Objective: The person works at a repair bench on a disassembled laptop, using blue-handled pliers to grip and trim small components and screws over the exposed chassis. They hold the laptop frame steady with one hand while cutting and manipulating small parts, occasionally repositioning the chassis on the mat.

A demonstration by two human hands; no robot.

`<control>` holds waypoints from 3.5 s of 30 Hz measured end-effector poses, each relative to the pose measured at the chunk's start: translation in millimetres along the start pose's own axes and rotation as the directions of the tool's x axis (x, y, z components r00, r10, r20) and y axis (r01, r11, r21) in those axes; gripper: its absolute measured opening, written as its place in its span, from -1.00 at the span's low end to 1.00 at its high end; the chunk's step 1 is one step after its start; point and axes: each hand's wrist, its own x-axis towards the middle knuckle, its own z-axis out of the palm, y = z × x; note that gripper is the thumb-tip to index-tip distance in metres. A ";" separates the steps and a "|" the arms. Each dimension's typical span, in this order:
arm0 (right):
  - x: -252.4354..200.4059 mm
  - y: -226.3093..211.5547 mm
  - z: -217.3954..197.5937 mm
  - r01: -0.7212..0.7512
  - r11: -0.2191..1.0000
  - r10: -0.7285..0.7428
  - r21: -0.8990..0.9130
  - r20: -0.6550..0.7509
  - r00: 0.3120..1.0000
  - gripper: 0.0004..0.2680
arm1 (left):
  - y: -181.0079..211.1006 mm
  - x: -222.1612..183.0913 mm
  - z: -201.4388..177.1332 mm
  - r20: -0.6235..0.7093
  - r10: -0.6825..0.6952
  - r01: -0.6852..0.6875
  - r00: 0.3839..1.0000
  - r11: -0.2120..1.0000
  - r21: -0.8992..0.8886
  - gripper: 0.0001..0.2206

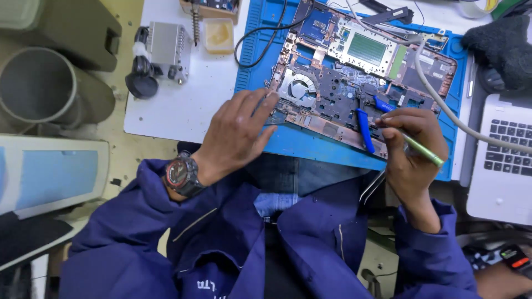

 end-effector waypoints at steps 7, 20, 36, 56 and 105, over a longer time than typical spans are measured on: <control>7.8 15.7 3.9 0.035 0.987 -0.026 -0.159 0.061 0.998 -0.78 | -17.0 -3.3 20.7 -0.026 0.048 -0.048 0.998 0.999 0.002 -0.67; 3.1 49.2 -12.3 -0.020 0.892 0.106 -0.451 0.165 0.981 -0.69 | -32.1 3.3 17.7 -0.022 0.037 -0.037 0.999 0.999 0.004 -0.89; -46.9 15.7 -28.5 -0.252 0.538 0.525 -0.805 0.086 0.847 -0.83 | -28.2 7.5 3.5 0.104 0.077 -0.104 0.992 0.953 0.285 -0.90; -11.9 80.5 -102.8 -0.602 0.620 0.636 -0.503 -0.127 0.761 -0.92 | -11.4 42.8 -28.7 0.316 0.147 -0.273 0.937 0.875 0.401 -0.87; -9.7 77.9 -99.0 -0.717 0.486 0.804 -0.499 -0.066 0.591 -0.84 | -27.3 74.6 -54.8 0.330 0.084 -0.136 0.940 0.981 0.138 -0.92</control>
